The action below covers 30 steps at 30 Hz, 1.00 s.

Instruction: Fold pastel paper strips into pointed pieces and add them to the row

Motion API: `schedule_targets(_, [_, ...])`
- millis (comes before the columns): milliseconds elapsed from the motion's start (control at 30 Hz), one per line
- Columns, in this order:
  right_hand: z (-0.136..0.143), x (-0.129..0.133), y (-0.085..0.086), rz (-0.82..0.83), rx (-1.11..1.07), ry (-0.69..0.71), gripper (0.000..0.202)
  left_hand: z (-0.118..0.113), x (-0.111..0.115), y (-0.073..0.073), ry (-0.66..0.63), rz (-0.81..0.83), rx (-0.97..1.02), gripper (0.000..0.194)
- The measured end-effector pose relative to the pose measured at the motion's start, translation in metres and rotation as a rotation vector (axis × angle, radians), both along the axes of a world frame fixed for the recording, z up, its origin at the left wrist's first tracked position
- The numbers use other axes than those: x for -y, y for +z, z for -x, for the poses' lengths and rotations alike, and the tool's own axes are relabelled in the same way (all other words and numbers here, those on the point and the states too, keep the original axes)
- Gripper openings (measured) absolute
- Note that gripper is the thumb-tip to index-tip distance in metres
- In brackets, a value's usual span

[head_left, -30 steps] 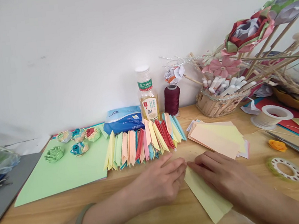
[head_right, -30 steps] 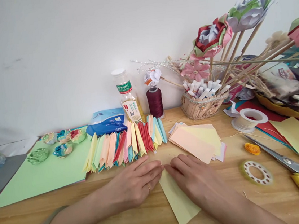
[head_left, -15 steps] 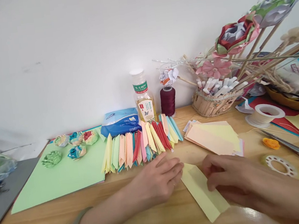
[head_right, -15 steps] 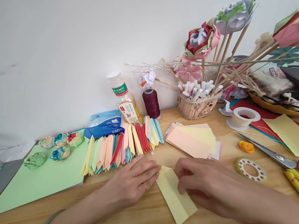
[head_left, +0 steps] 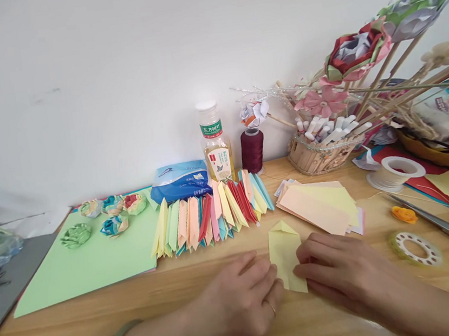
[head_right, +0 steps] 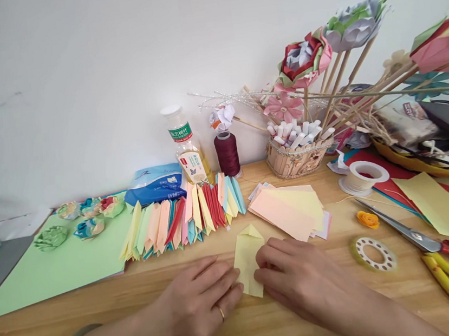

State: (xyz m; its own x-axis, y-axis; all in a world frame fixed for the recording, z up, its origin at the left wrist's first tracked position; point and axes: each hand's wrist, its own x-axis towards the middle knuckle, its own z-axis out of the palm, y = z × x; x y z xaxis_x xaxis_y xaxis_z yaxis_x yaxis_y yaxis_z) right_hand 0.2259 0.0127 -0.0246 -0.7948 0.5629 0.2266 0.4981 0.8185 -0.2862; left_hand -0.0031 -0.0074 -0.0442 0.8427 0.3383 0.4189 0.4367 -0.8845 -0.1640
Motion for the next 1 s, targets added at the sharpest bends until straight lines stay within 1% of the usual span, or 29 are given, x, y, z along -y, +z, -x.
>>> schedule_targets(133, [0.003, 0.002, 0.000, 0.021, -0.033, 0.012, 0.020, 0.002, 0.003, -0.003, 0.054, -0.015, 0.052, 0.014])
schedule_targets(367, [0.006, 0.003, -0.002, 0.253, 0.004, -0.076, 0.013, 0.001, 0.008, -0.011, 0.002, 0.083, 0.014, 0.015])
schedule_targets(467, [0.008, 0.005, -0.005, 0.324, -0.033, -0.123, 0.016, 0.001, 0.010, -0.016, -0.018, 0.086, 0.019, 0.016])
schedule_targets(533, [0.011, 0.008, -0.008, 0.343, -0.057, -0.176, 0.018, 0.001, 0.011, -0.017, -0.028, 0.081, 0.029, 0.016])
schedule_targets(633, [0.014, 0.010, -0.012, 0.357, -0.076, -0.256, 0.018, 0.001, 0.010, -0.015, -0.030, 0.079, 0.018, 0.015])
schedule_targets(733, [0.017, 0.010, -0.012, 0.357, -0.084, -0.303, 0.018, 0.000, 0.009, -0.009, -0.033, 0.075, -0.008, 0.017])
schedule_targets(867, [0.020, 0.010, -0.010, 0.315, -0.087, -0.327, 0.019, -0.001, 0.008, 0.001, -0.041, 0.073, 0.042, 0.020])
schedule_targets(933, [0.020, 0.010, -0.011, 0.290, -0.083, -0.329, 0.019, -0.002, 0.008, 0.003, -0.038, 0.077, 0.067, 0.020])
schedule_targets(1000, [0.020, 0.010, -0.012, 0.272, -0.072, -0.329, 0.019, -0.003, 0.008, 0.001, -0.022, 0.093, 0.059, 0.018])
